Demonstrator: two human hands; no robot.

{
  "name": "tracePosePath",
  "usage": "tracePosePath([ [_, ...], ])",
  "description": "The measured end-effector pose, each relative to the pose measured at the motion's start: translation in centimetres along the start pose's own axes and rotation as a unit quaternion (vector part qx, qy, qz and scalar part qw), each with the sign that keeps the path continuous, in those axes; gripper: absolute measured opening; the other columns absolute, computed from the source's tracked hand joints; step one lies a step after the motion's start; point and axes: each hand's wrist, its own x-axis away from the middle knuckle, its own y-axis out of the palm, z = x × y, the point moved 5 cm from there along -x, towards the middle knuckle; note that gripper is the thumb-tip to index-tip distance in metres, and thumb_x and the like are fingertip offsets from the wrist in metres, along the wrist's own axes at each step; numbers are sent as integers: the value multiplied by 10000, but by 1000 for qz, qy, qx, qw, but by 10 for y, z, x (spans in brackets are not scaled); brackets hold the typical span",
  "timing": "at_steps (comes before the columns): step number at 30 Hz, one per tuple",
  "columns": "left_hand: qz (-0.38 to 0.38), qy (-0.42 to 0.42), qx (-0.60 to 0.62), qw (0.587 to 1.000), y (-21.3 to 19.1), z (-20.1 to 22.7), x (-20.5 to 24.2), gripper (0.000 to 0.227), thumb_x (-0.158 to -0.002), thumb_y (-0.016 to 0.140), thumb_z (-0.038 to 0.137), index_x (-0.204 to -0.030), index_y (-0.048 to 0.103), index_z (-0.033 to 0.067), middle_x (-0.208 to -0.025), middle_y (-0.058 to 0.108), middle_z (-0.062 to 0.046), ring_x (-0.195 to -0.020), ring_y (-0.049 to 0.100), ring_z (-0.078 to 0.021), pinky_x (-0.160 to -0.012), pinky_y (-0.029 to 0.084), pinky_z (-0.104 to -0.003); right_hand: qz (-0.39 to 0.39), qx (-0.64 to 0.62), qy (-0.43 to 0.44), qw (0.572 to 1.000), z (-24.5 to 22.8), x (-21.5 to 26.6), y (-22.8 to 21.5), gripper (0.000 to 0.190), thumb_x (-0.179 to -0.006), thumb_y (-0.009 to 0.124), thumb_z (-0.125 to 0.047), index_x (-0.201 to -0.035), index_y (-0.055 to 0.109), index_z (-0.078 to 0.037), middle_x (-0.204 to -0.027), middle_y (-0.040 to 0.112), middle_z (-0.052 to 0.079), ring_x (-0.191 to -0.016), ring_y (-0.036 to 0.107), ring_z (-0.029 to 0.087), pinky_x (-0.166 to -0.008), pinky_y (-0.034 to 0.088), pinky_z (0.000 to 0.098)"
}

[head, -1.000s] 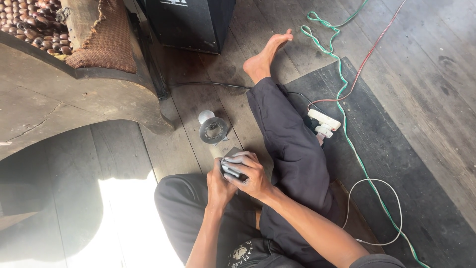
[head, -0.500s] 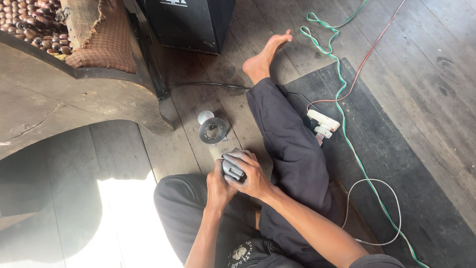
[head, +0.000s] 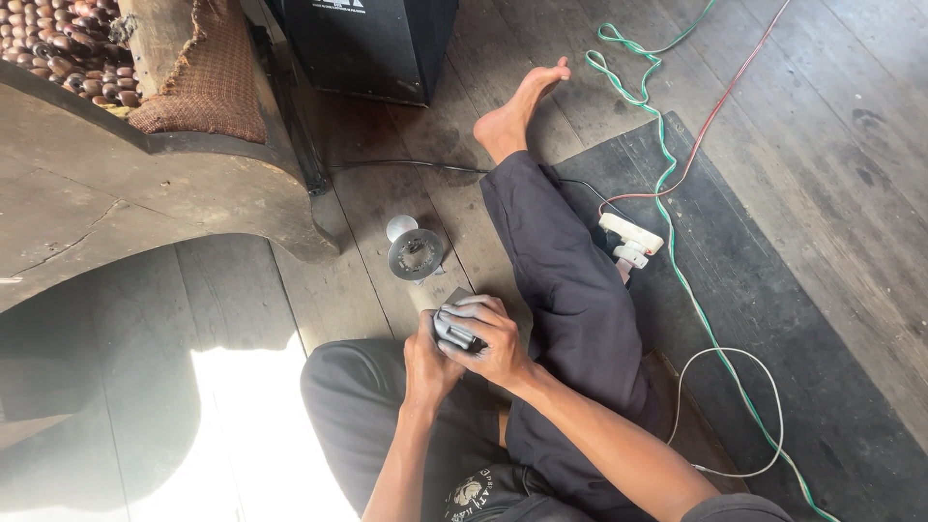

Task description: The person sits on the floor and sands a small rectangular metal object using a sanding block. They hold the object with one hand and rub the sanding block over its surfaces and edges, occasionally turning it to access different sides.

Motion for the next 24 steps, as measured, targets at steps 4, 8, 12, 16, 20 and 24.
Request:
tracePosePath([
  [4, -3, 6, -16, 1000, 1, 1, -2, 413, -717, 842, 247, -917, 517, 89, -595, 608, -149, -485, 618, -325, -468, 456, -392, -19, -4, 22, 1000, -2, -5, 1, 395, -793, 852, -247, -1138, 760, -77, -1115, 735, 83, -1044, 699, 279, -969, 513, 410],
  [8, -4, 4, -6, 1000, 2, -4, -1, 430, -711, 860, 270, -926, 531, 97, -595, 615, -139, -485, 618, -314, -465, 450, -395, -1, -5, 8, 1000, 1, -2, 0, 353, -784, 858, -243, -1098, 781, -99, -1066, 741, 60, -1005, 697, 264, -923, 528, 393],
  [12, -7, 10, -14, 1000, 1, 1, -3, 437, -722, 856, 289, -921, 517, 98, -589, 599, -145, -477, 611, -325, -464, 441, -394, 3, -9, 17, 1000, -2, -4, -1, 375, -795, 853, -254, -1132, 775, -111, -1111, 747, 52, -1016, 693, 257, -929, 527, 381],
  [16, -12, 5, -18, 1000, 0, 6, -5, 425, -712, 854, 265, -923, 525, 97, -591, 616, -139, -482, 618, -326, -471, 451, -401, -21, -26, 39, 999, 0, -6, 1, 465, -792, 848, -256, -1199, 738, -60, -1159, 722, 119, -1058, 680, 325, -940, 518, 440],
  [20, -13, 1, -19, 1000, 1, 7, -5, 411, -717, 841, 259, -923, 524, 97, -592, 618, -144, -487, 624, -339, -477, 451, -407, 3, -23, 27, 999, -1, -6, -1, 440, -785, 857, -264, -1164, 759, -63, -1126, 743, 102, -1028, 702, 304, -947, 525, 416],
  [24, -13, 11, -14, 1000, 4, -3, -3, 426, -706, 850, 273, -945, 544, 97, -602, 620, -131, -502, 646, -333, -482, 465, -396, 13, -17, 13, 1000, -3, -9, -4, 420, -775, 868, -272, -1125, 772, -60, -1094, 751, 95, -1009, 706, 298, -937, 532, 409],
])
